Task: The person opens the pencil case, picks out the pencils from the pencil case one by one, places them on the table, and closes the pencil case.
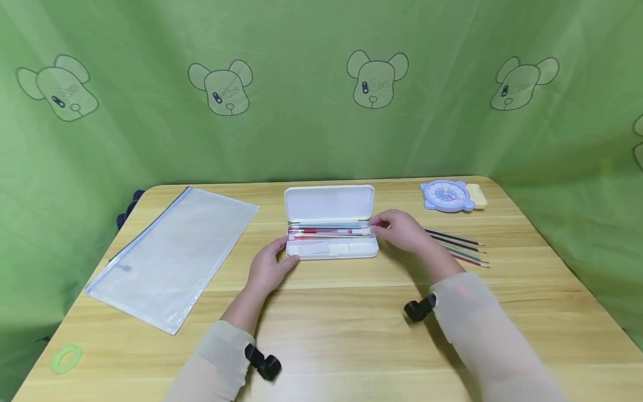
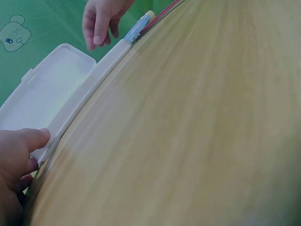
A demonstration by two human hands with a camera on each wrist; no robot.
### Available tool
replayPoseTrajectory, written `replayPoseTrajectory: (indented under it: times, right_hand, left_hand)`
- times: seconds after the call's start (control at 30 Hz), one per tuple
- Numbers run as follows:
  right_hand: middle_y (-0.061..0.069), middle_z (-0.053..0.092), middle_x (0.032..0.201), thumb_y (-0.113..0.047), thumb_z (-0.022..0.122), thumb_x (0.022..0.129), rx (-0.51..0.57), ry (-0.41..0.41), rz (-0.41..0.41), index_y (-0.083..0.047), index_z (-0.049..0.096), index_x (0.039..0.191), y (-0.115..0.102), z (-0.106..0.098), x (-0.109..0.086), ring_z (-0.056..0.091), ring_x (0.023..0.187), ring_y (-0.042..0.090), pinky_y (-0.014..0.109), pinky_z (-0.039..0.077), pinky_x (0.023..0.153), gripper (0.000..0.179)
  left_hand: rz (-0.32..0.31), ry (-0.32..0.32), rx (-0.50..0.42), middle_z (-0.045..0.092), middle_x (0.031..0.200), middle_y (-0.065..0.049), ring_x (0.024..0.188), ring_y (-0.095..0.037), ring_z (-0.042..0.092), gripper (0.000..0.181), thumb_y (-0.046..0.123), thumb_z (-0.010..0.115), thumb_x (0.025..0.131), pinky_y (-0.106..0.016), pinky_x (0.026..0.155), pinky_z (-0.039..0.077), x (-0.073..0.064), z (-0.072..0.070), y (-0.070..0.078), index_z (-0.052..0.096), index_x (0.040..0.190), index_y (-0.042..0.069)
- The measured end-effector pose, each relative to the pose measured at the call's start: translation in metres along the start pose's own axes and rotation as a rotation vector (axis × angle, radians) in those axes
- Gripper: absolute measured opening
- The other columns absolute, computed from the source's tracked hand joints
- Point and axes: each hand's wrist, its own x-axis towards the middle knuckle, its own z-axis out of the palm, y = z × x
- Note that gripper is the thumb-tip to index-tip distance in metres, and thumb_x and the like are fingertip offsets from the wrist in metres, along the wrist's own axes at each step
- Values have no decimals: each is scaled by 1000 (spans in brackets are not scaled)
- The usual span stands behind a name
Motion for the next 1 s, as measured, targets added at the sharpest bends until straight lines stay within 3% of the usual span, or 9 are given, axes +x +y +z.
replayPoseTrajectory:
  times: [0.3,0.67,1.0]
  right_hand:
    - [13,70,104,-16,63,93,-21,-102,-4,-2,70,110,-15,16,21,62,101,27,46,49,97,23]
    - [12,72,110,-16,61,94,-73,-212,64,-5,70,109,-25,19,31,62,108,30,49,46,104,21]
    - [8,70,94,-11,65,90,-120,-236,48,-7,70,97,-30,17,36,60,91,23,42,49,91,9]
  left_hand:
    - [23,5,20,58,140,-14,135,-33,49,58,27,71,89,-47,117,36,1,0,-1,53,139,5]
    - [19,2,14,57,141,-13,136,-32,48,58,28,71,89,-46,117,36,2,0,0,53,140,5]
    - [8,-3,11,56,142,-13,137,-32,47,59,29,71,90,-47,118,35,3,0,-3,52,140,6]
